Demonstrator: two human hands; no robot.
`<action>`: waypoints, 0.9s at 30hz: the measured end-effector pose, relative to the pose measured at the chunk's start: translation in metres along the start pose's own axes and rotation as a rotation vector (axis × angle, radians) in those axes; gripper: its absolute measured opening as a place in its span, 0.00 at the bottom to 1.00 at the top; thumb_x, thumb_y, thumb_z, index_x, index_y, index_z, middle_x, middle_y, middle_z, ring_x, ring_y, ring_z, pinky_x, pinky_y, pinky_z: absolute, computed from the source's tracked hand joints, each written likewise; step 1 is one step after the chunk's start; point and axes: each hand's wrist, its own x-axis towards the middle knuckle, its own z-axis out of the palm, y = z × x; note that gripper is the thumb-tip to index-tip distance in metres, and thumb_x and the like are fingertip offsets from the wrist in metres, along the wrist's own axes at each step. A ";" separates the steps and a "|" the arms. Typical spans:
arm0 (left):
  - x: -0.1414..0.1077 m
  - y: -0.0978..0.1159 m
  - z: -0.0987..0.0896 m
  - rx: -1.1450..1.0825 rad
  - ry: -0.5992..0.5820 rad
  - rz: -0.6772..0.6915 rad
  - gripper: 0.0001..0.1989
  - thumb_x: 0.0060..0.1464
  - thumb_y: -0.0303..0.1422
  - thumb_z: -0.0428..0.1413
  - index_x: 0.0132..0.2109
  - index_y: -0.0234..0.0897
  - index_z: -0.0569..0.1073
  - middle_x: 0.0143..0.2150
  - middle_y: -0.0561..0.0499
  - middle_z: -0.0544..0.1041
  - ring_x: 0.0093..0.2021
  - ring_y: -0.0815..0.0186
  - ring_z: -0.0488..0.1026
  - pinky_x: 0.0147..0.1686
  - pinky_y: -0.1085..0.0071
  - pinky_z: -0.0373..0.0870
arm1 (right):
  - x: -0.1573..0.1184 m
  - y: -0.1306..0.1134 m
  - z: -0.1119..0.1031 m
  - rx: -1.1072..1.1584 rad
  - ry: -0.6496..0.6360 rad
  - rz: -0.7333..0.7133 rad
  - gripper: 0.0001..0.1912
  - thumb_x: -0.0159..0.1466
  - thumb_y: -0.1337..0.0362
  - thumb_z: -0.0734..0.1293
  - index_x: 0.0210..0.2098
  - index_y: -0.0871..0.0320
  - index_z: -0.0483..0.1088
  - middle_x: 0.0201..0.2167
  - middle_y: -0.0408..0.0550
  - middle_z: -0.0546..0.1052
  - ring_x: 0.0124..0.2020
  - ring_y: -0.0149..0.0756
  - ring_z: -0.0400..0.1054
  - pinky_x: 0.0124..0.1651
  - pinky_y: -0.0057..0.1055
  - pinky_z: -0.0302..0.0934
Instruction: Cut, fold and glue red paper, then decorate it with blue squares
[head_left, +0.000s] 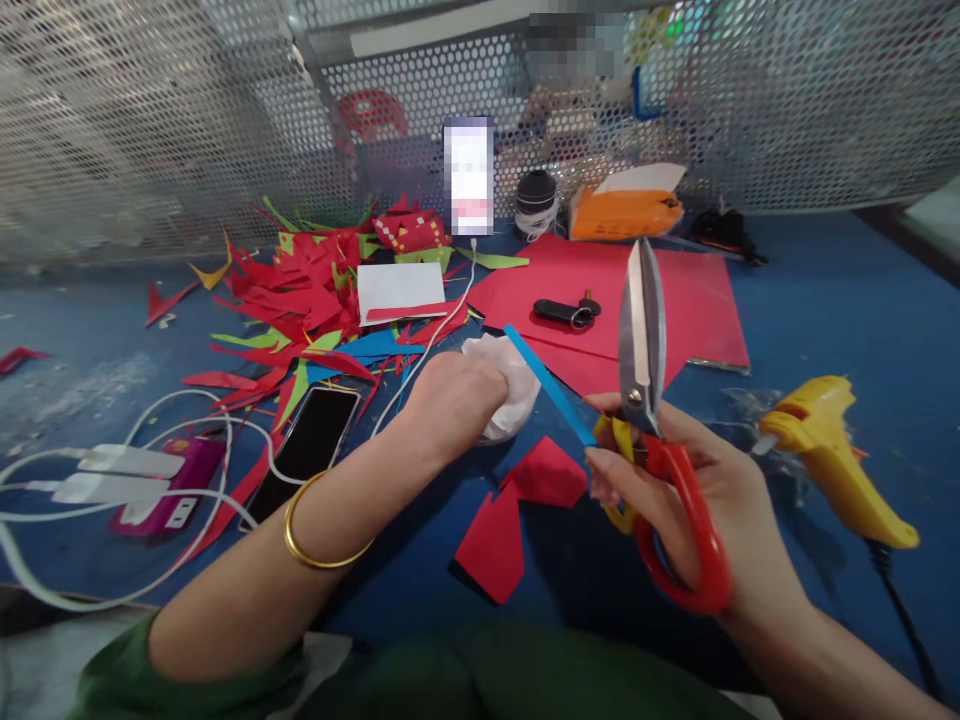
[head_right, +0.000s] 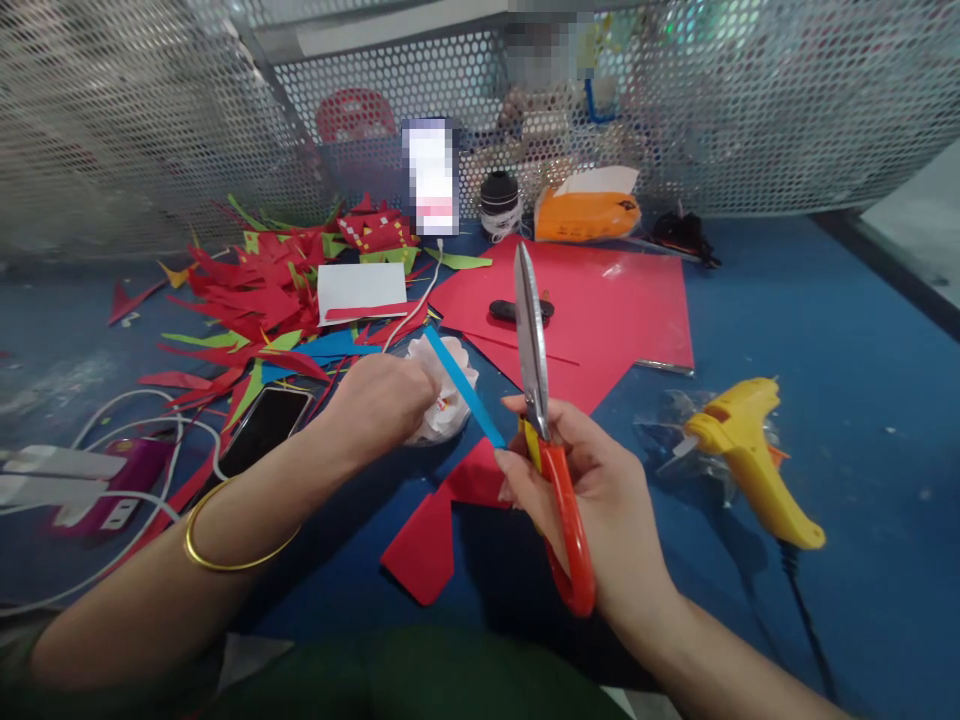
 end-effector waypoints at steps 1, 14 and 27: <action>-0.001 -0.001 0.000 0.034 -0.030 -0.001 0.14 0.55 0.18 0.50 0.26 0.31 0.76 0.22 0.44 0.75 0.33 0.56 0.80 0.28 0.69 0.64 | 0.000 0.000 0.000 -0.005 0.001 -0.008 0.17 0.59 0.61 0.74 0.48 0.51 0.75 0.23 0.36 0.74 0.20 0.27 0.70 0.24 0.22 0.68; -0.013 -0.022 0.003 -0.161 -0.013 -0.178 0.15 0.65 0.31 0.47 0.47 0.39 0.79 0.39 0.47 0.82 0.38 0.58 0.78 0.30 0.67 0.60 | 0.001 0.001 0.001 -0.014 0.008 -0.006 0.17 0.58 0.62 0.74 0.47 0.53 0.75 0.21 0.37 0.74 0.19 0.28 0.70 0.23 0.22 0.67; -0.010 -0.023 0.013 -0.011 0.060 -0.047 0.14 0.58 0.29 0.51 0.40 0.40 0.83 0.36 0.47 0.82 0.36 0.61 0.77 0.30 0.69 0.63 | 0.002 0.004 0.000 -0.030 -0.003 -0.004 0.17 0.58 0.61 0.74 0.47 0.51 0.75 0.22 0.37 0.74 0.20 0.27 0.70 0.24 0.21 0.67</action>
